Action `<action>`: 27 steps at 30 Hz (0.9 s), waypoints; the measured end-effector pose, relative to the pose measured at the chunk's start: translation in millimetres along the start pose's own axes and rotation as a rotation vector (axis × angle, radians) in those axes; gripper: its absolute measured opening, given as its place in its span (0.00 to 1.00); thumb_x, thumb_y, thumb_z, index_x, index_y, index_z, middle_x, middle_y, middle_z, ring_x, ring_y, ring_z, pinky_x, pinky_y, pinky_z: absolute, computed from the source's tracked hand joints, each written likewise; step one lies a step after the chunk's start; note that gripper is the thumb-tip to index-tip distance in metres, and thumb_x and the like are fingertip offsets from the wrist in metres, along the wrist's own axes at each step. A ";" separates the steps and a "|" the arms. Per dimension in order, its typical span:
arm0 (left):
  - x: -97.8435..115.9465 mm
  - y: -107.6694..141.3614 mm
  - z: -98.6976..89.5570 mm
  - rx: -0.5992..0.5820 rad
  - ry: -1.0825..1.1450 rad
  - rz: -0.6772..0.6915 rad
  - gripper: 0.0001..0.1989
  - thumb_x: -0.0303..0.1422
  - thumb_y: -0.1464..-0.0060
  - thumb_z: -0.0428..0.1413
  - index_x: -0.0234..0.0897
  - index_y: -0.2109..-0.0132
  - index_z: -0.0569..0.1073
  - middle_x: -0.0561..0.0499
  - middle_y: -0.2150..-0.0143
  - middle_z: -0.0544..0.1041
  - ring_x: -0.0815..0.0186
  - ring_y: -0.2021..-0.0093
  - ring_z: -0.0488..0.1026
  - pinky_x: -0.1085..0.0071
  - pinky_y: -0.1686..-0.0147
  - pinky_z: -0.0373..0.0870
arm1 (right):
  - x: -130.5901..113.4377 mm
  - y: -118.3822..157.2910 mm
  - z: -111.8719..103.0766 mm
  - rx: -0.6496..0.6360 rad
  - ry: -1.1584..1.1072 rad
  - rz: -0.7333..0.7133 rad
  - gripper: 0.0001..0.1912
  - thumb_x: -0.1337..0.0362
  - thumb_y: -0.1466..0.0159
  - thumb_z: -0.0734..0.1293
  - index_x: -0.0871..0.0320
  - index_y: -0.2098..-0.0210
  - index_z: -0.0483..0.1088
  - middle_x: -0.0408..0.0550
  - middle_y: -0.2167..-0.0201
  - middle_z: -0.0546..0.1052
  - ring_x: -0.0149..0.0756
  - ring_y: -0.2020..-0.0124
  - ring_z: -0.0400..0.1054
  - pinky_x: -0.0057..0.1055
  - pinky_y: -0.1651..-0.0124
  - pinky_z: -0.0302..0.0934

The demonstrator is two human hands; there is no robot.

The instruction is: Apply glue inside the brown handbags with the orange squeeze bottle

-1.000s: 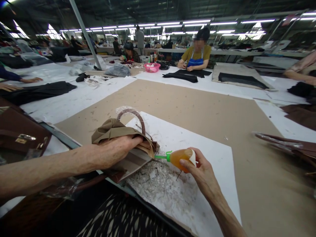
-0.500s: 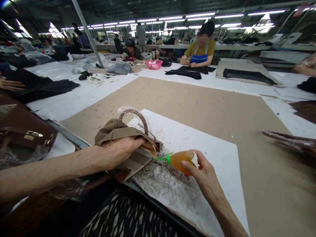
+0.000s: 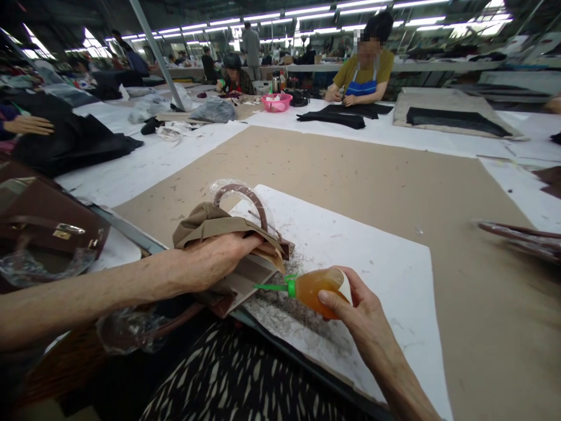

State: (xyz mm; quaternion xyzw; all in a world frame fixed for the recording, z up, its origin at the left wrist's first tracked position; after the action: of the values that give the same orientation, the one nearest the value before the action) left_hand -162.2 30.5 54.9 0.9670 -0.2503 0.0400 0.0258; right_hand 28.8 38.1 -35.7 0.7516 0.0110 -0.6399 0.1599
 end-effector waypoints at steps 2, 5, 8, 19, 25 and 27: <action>0.9 0.1 -0.2 -0.021 0.052 0.019 0.19 0.24 0.53 0.49 0.40 0.51 0.63 0.47 0.56 0.71 0.60 0.58 0.68 0.64 0.55 0.65 | -1.5 4.1 2.8 -0.007 -0.009 0.012 0.18 0.54 0.45 0.68 0.56 0.59 0.65 0.46 0.66 0.71 0.40 0.68 0.66 0.27 0.72 0.65; 2.8 -0.4 -0.1 -0.055 0.109 0.046 0.21 0.26 0.53 0.51 0.40 0.49 0.62 0.47 0.53 0.70 0.61 0.58 0.68 0.66 0.57 0.66 | -1.9 9.3 6.6 -0.023 -0.038 0.016 0.18 0.54 0.45 0.68 0.56 0.58 0.65 0.45 0.67 0.71 0.39 0.68 0.65 0.27 0.72 0.64; 2.9 -1.3 0.2 -0.044 0.099 0.046 0.22 0.26 0.53 0.51 0.40 0.49 0.62 0.47 0.52 0.70 0.61 0.59 0.69 0.66 0.57 0.66 | -0.2 13.4 9.6 -0.035 -0.076 0.024 0.19 0.54 0.46 0.69 0.56 0.58 0.65 0.45 0.68 0.71 0.39 0.69 0.65 0.28 0.73 0.64; 0.8 -2.6 3.6 -0.068 0.064 0.040 0.21 0.22 0.54 0.49 0.39 0.51 0.64 0.46 0.55 0.71 0.60 0.59 0.70 0.65 0.59 0.67 | 5.0 30.4 22.9 -0.103 -0.190 0.066 0.23 0.52 0.47 0.70 0.55 0.56 0.64 0.44 0.72 0.71 0.37 0.74 0.63 0.28 0.74 0.60; -2.1 -0.7 3.2 -0.041 -0.015 0.028 0.19 0.21 0.55 0.48 0.39 0.53 0.64 0.46 0.56 0.71 0.59 0.59 0.70 0.64 0.60 0.67 | 16.2 25.5 13.2 -0.049 -0.235 0.042 0.21 0.52 0.46 0.70 0.55 0.57 0.66 0.47 0.70 0.72 0.38 0.74 0.63 0.28 0.76 0.60; -2.5 0.1 4.0 -0.041 -0.026 0.023 0.20 0.21 0.55 0.48 0.39 0.53 0.64 0.45 0.56 0.71 0.59 0.59 0.69 0.65 0.60 0.68 | 16.7 24.4 12.3 -0.029 -0.243 0.037 0.21 0.52 0.46 0.70 0.55 0.57 0.67 0.47 0.69 0.72 0.38 0.73 0.63 0.28 0.76 0.60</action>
State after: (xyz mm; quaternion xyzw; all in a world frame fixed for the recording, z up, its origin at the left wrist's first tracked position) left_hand -164.1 31.4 50.7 0.9638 -0.2623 0.0227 0.0419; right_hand 25.4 8.6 -48.0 0.6661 -0.0129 -0.7230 0.1827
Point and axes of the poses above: each hand's wrist, its own y-axis away from the middle knuckle, its own z-axis out of the palm, x = y × z, the point moved 9 cm from there along -y, towards the middle knuckle
